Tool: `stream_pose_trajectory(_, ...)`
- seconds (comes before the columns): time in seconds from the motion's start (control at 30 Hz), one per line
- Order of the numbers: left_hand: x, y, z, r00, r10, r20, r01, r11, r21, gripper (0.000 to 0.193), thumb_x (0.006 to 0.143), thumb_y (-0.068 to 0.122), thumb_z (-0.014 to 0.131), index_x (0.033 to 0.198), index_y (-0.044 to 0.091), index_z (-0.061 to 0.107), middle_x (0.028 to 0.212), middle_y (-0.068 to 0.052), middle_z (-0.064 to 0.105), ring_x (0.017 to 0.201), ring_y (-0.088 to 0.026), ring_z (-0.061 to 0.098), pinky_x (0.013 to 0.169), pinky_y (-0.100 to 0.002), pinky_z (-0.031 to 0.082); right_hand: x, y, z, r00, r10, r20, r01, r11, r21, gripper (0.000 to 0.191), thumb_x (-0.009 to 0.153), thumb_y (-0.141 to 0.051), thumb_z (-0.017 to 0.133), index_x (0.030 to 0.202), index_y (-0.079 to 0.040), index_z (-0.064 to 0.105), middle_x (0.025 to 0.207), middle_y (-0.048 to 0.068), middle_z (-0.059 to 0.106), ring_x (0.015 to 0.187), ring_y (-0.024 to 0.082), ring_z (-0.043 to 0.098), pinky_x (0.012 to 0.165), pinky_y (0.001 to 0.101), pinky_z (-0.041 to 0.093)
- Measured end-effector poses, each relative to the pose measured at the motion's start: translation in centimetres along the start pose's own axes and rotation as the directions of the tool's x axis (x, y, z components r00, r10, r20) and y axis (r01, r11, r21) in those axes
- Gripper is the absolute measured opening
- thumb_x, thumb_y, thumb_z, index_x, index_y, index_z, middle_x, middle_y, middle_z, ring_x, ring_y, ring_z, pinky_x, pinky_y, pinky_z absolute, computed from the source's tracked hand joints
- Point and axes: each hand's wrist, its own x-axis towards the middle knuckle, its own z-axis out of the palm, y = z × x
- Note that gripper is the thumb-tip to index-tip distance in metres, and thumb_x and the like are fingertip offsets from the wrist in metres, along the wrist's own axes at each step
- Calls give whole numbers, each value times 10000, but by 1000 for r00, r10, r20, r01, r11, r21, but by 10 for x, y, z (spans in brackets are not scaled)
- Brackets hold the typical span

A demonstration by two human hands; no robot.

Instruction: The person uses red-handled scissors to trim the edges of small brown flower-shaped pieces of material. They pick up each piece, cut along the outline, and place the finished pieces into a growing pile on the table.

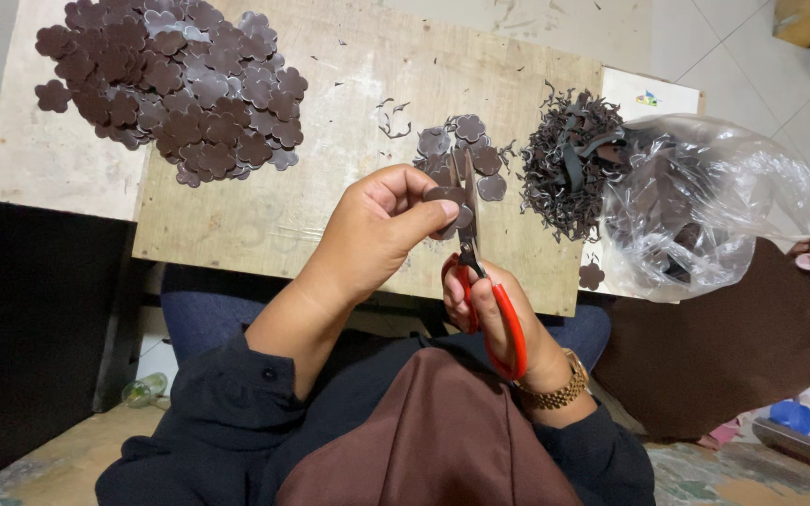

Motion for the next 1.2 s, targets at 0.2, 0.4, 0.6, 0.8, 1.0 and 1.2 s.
stream_pose_trajectory(0.2,2,0,-4,999,28,-26,-28,1000,-10,53,945,34,711,959,16,662,878,-34,705,799,-81,632,753,-247,538,1,1,-2,1000,10,1,-10,1000,-27,614,1000,-681,490,928,-71,504,767,-34,430,645,65,366,565,217,334)
stream_pose_trajectory(0.4,4,0,-6,998,30,-50,-31,999,-15,62,939,22,706,961,14,648,875,-38,707,792,-83,635,744,-248,539,2,5,-2,1000,14,-9,-14,999,-34,602,1001,-671,495,908,-77,509,750,-40,427,626,65,370,552,221,337)
stream_pose_trajectory(0.6,5,4,-8,998,21,-63,-21,1000,5,65,944,65,696,974,23,658,888,-45,734,780,-66,660,706,-222,521,2,7,-3,1000,24,0,-24,1000,-3,576,1008,-646,515,912,-78,504,738,-47,407,617,56,338,539,217,312)
stream_pose_trajectory(0.8,4,10,-8,996,8,-91,3,992,125,95,945,127,710,980,51,665,849,-28,742,735,-52,642,614,-202,468,3,6,-3,999,37,-17,-38,998,-55,571,996,-647,513,900,-84,511,709,-49,424,587,58,345,515,222,313)
stream_pose_trajectory(1.0,4,14,-8,995,-20,-103,32,993,111,87,940,129,698,973,70,643,842,-23,741,752,-75,712,608,-205,492,2,10,-2,999,39,-29,-38,999,7,542,1005,-609,558,910,-78,500,722,-61,388,611,53,312,521,223,279)
stream_pose_trajectory(1.2,4,13,-8,994,-30,-104,38,997,74,90,938,120,693,976,66,634,844,-30,740,744,-94,733,593,-202,488,1,12,-2,998,55,-36,-53,998,33,543,994,-614,562,931,-77,513,717,-68,380,605,48,304,515,221,272)
